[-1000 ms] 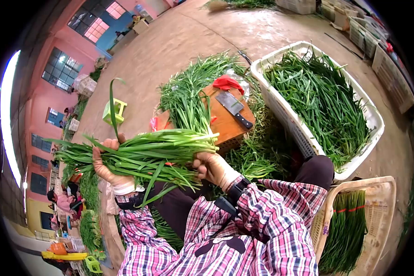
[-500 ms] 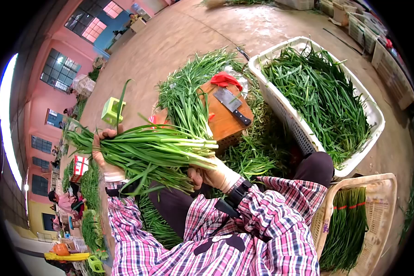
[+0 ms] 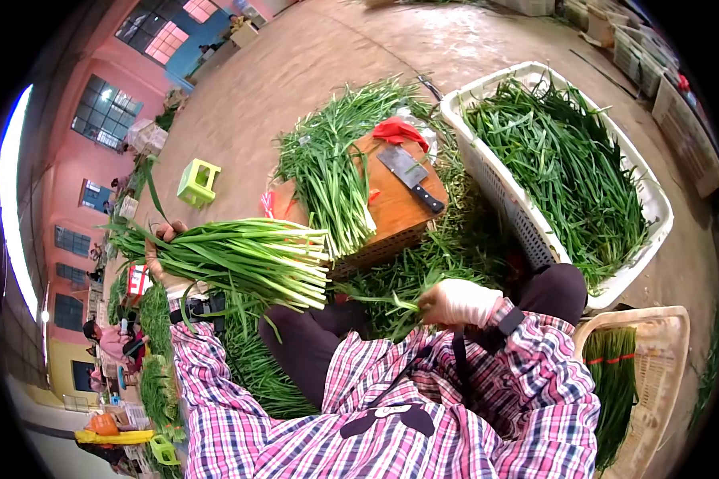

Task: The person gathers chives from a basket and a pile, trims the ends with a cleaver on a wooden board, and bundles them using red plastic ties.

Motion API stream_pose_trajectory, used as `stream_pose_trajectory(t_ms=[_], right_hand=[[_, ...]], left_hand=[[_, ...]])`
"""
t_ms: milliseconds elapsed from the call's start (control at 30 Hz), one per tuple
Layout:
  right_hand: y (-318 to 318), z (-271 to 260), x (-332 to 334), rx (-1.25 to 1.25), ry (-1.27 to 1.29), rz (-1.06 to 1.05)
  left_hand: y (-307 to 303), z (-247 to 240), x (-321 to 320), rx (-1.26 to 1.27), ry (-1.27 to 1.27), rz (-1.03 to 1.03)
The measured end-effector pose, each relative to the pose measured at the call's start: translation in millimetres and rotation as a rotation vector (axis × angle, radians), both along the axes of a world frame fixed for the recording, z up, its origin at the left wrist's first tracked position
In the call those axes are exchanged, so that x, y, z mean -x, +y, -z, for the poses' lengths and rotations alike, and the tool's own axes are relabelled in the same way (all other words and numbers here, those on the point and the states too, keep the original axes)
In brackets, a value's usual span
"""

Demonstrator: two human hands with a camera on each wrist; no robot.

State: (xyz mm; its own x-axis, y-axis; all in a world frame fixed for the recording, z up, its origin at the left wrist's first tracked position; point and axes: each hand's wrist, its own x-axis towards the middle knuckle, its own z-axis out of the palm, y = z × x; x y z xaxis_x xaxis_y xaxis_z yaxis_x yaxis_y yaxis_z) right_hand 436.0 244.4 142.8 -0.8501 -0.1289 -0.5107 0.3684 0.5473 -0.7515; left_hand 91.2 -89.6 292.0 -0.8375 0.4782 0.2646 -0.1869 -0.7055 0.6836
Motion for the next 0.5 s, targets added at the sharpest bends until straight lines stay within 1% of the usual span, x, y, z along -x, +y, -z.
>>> stream_pose_trajectory(t_ms=[33,67,100,133,200,267,300,333,400,433,500], right_hand=[[-1.9,3.0,-3.3,-0.303,0.097,-0.093],[-3.8,5.2,-5.8,-0.608,0.196,-0.182],[-5.8,-1.1,-4.6,-0.505,0.240,-0.111],[-9.4,-7.4,-1.1,-0.254,0.236,0.030],[-20.3,-20.4,9.5,0.257,0.214,0.310],[-30.2,-35.0,25.0,0.552,0.166,0.370],[-37.3,-29.2,34.6,0.654,0.202,0.400],[-47.1,-26.4,42.5,0.713,0.295,0.448],[-63.6,-32.6,53.1,0.871,0.296,0.485],[-72.8,-32.7,60.0,0.917,0.292,0.502],[-88.7,-39.0,70.0,0.979,0.233,0.556]], left_hand=[[-4.6,1.9,6.5,0.010,-0.012,-0.061],[-7.8,3.5,10.2,-0.009,-0.001,-0.031],[-5.9,2.8,7.7,-0.030,0.008,-0.002],[-5.3,3.6,5.0,-0.051,0.015,0.026],[-6.4,5.1,1.0,-0.033,-0.012,0.008],[-2.5,4.5,-1.9,-0.015,-0.034,0.000],[3.1,2.2,-7.7,-0.011,-0.050,-0.106],[6.5,0.8,-10.2,-0.048,-0.028,-0.044],[13.6,-1.4,-14.5,-0.123,0.018,0.081],[22.2,-7.4,-24.7,-0.198,-0.006,0.175],[34.6,-10.0,-39.0,-0.218,0.030,0.283]])
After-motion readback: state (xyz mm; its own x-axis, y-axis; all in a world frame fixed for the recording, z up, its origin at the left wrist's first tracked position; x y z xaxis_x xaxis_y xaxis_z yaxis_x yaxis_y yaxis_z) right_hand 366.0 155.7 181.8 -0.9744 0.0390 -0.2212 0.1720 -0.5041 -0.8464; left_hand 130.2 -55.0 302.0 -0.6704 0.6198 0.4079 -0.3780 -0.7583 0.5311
